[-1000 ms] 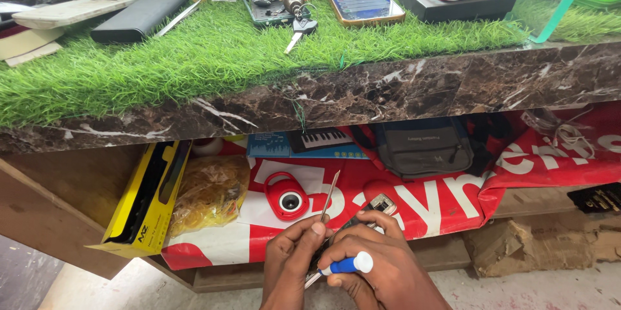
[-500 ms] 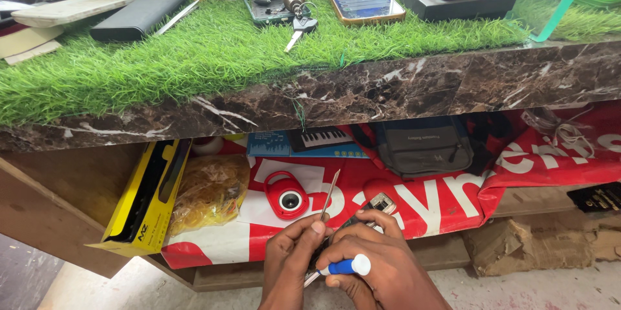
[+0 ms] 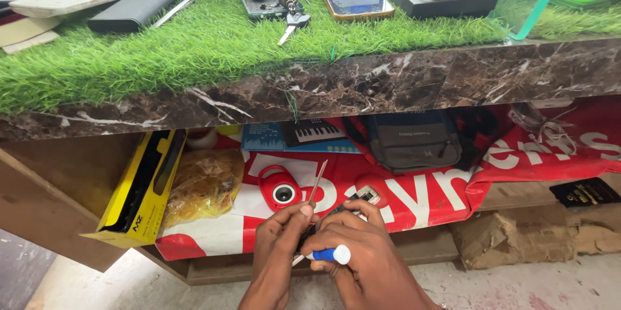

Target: The person uses a small screwdriver to pry open the back cover of a white smartphone, then manipulates internal components with the tool. The person closes the back cover and continues to work on the device's edges.

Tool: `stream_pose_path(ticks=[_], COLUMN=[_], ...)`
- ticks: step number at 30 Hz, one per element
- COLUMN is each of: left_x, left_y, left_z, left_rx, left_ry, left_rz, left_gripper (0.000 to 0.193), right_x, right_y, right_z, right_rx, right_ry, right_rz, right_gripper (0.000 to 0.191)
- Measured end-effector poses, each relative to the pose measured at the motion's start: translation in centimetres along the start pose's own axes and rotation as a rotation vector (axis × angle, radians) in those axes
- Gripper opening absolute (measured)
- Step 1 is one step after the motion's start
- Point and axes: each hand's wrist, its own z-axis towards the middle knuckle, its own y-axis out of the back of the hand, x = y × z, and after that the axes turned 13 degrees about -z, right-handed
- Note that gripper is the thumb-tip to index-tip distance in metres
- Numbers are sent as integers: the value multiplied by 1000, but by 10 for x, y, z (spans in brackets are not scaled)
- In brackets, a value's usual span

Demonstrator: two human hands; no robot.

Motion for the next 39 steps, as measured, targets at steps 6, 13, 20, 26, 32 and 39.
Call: stream_pose_path(ticks=[6,13,20,26,32,39], left_x=[-8,-11,-8,-6,-1,2], left_y=[-2,-2,0,3,2,2], left_z=[-3,-1,0,2,4,3], left_rx=[-47,-37,-28,-22,-10,14], left_ry=[12,-1,2,0,8,-5], left_rz=[68,50,18,18,28,50], left_gripper=[40,39,37,38,43,50], right_x=[0,-4,-4,-4,-7,-11], right_y=[1,1,2,3,1,-7], right_z=[1,1,1,2,0,-4], right_rx=[10,47,59,93,61,-19], right_ry=[92,133,142,140,86,-27], right_rz=[-25,-68,-78,-81,-39,43], right_gripper=[41,45,38,41,35,14])
